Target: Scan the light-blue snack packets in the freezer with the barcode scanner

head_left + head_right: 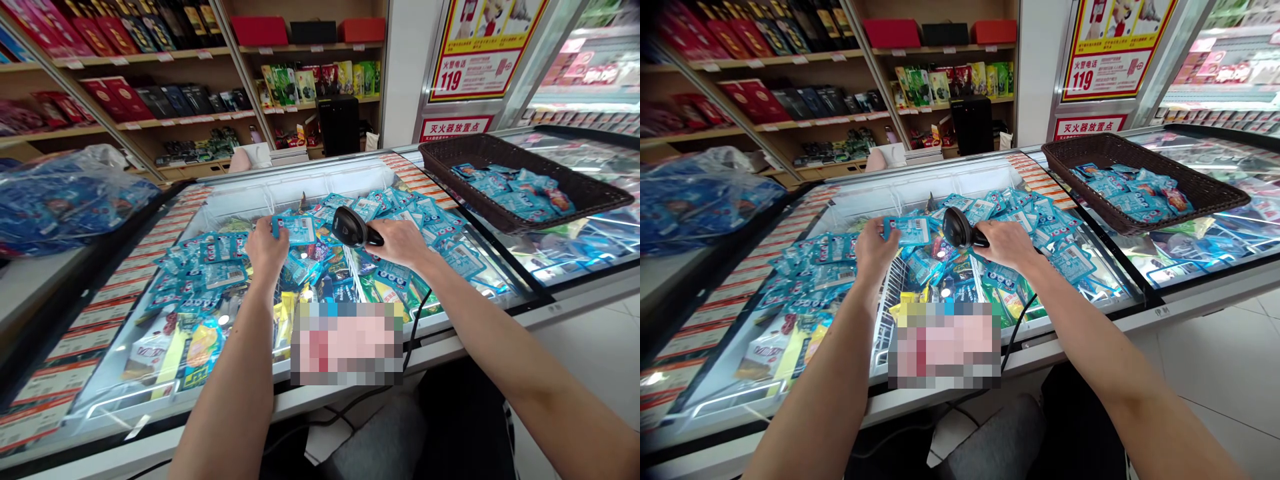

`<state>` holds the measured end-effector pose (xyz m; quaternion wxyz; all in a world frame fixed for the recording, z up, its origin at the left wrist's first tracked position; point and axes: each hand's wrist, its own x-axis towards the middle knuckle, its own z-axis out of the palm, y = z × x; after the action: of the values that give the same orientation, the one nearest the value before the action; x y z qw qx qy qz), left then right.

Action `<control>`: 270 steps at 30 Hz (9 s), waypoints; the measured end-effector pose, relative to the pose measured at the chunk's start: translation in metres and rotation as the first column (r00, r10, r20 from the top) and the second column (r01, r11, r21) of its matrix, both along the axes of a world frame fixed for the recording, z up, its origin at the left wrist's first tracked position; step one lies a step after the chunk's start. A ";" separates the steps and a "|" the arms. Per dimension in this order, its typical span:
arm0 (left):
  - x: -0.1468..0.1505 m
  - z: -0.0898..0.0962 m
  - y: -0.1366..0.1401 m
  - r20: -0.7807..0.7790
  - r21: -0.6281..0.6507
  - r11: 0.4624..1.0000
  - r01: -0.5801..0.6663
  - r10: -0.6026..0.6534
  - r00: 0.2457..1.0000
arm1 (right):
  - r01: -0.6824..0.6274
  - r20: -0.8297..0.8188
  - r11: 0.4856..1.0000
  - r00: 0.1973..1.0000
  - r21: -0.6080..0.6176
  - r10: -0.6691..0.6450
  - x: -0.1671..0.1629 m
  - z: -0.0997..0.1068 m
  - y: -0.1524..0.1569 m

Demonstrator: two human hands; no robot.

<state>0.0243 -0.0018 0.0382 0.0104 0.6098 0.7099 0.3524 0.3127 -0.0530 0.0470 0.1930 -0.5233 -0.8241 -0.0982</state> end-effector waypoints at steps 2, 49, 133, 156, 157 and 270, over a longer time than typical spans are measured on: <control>-0.003 0.003 -0.006 -0.082 -0.036 0.992 -0.118 0.114 0.990 | 0.004 -0.004 1.000 1.000 -0.005 -0.004 0.000 0.000 0.000; 0.045 -0.014 -0.017 -0.261 -0.202 0.629 0.751 -0.773 0.578 | 0.208 -0.082 0.978 0.975 0.007 -0.207 0.003 0.007 0.001; 0.036 -0.006 -0.013 -0.050 0.280 0.881 0.381 -0.383 0.922 | -0.121 -0.044 0.992 0.992 0.035 0.122 -0.003 -0.001 -0.003; 0.035 -0.010 -0.028 -0.500 -0.003 0.966 0.257 -0.224 0.836 | 0.033 -0.028 0.997 0.999 0.063 -0.031 0.001 -0.001 0.002; 0.036 -0.012 -0.028 -0.510 -0.052 0.961 0.271 -0.259 0.820 | 0.036 -0.027 0.997 0.999 0.065 -0.035 0.002 -0.001 0.002; 0.041 -0.021 0.015 -0.138 -0.029 0.865 0.501 -0.499 0.855 | 0.175 -0.182 0.985 0.969 0.013 -0.169 0.006 0.004 0.006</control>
<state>0.0652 0.0136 0.0175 0.0488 0.7965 0.5247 0.2965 0.3185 -0.0472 0.0507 0.2652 -0.5967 -0.7533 -0.0786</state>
